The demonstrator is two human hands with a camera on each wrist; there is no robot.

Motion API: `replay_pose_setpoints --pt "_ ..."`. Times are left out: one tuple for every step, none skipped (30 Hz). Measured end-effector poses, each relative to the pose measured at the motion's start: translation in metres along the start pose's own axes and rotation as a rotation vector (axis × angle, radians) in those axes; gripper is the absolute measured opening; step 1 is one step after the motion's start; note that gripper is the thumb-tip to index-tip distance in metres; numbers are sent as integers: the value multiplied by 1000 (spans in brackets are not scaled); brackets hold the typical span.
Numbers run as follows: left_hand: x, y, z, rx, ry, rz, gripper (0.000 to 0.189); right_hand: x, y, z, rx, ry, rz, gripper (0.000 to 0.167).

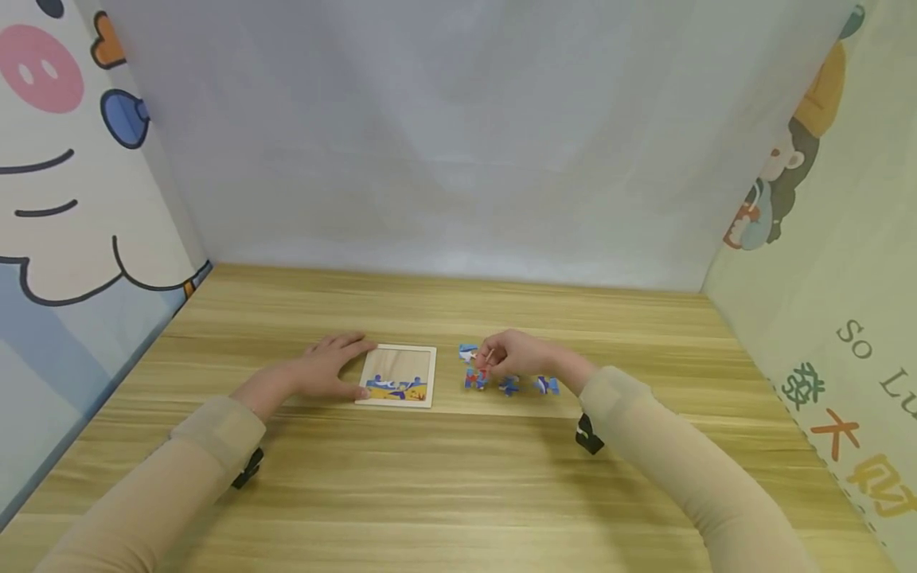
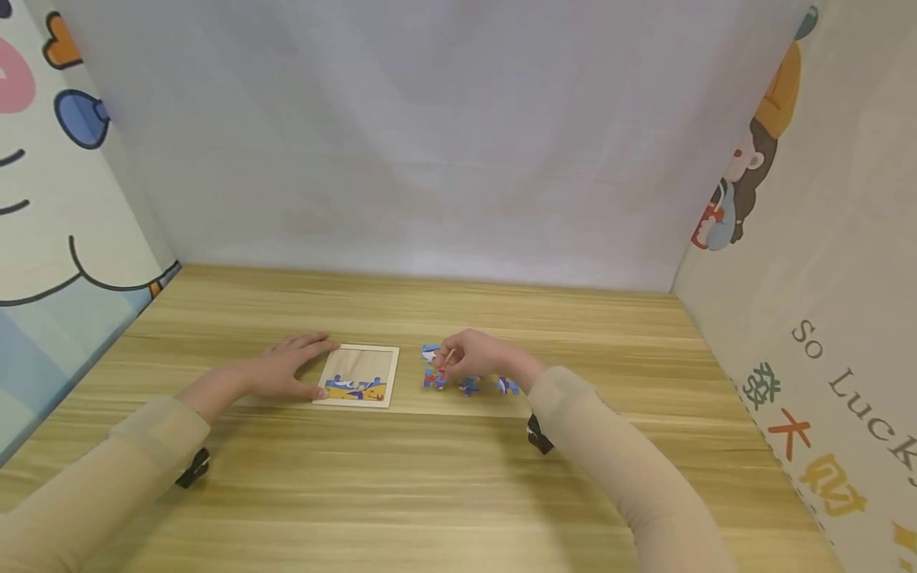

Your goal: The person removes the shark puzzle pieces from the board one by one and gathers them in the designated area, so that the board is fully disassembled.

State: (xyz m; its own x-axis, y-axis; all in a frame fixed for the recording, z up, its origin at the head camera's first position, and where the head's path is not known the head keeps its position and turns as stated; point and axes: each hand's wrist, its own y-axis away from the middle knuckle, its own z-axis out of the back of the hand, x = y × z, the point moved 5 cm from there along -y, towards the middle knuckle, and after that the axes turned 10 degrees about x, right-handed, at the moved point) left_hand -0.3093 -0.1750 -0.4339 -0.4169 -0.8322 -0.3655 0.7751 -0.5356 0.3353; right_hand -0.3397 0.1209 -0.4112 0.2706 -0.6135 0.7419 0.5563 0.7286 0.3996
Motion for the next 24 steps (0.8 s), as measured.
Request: replay_pose_setpoints --pt "0 0 0 1 1 1 87 -1 -1 -1 0 2 -2 16" --pt "0 0 0 1 2 1 87 -2 -1 -1 -2 -2 -3 17" --pt "0 -1 0 1 3 4 87 -2 -2 -1 -5 -3 -4 17" --pt "0 -1 1 1 4 6 87 -3 -2 -2 -6 -5 -4 18" --pt "0 -2 1 -1 4 3 87 -3 -3 -2 -8 -7 -6 19" --pt "-1 -2 1 -3 3 1 87 -4 -3 -2 -9 -10 -6 20" --pt "-1 -2 1 -2 6 -1 87 -4 -3 -2 -10 -14 -5 20" --pt "-1 -3 1 -1 8 0 87 -4 -4 -3 -11 -15 -6 21" --pt "-1 -3 1 1 8 3 87 -4 -4 -3 -11 -16 -6 21" --pt "-1 -3 1 2 9 1 87 -5 -4 -3 -11 -15 -5 21" --pt "-1 -3 1 2 9 0 87 -5 -5 -3 -12 -11 -4 21" --pt "-1 -3 1 4 9 1 87 -5 -5 -3 -12 -7 -2 21" --pt "-1 -3 0 6 12 4 87 -5 -5 -3 -12 -4 0 21" --pt "-1 -3 0 7 12 6 87 -5 -6 -3 -13 1 1 21" --pt "0 -3 0 7 11 6 87 -4 -6 -3 -17 8 4 21" --pt "0 -3 0 5 10 3 87 -4 -6 -3 -22 20 7 20" --pt "1 -3 0 5 9 4 87 -4 -6 -2 -31 37 14 19" --pt "1 -4 -1 5 7 5 87 -3 -6 -2 -41 54 23 18" --pt "2 -4 -1 7 7 7 88 -2 -6 -1 -55 79 27 18" --pt "3 -4 -1 8 5 7 88 -1 -7 0 -70 108 34 17" --pt "3 -4 -1 9 5 8 88 1 -7 0 -88 136 41 17" --pt "3 -4 -1 8 6 5 88 3 -7 1 -105 166 51 16" --pt "4 -4 -2 9 4 7 88 6 -7 1 -121 193 57 17" --pt "4 -3 -2 8 4 7 88 8 -8 1 -136 217 60 18"
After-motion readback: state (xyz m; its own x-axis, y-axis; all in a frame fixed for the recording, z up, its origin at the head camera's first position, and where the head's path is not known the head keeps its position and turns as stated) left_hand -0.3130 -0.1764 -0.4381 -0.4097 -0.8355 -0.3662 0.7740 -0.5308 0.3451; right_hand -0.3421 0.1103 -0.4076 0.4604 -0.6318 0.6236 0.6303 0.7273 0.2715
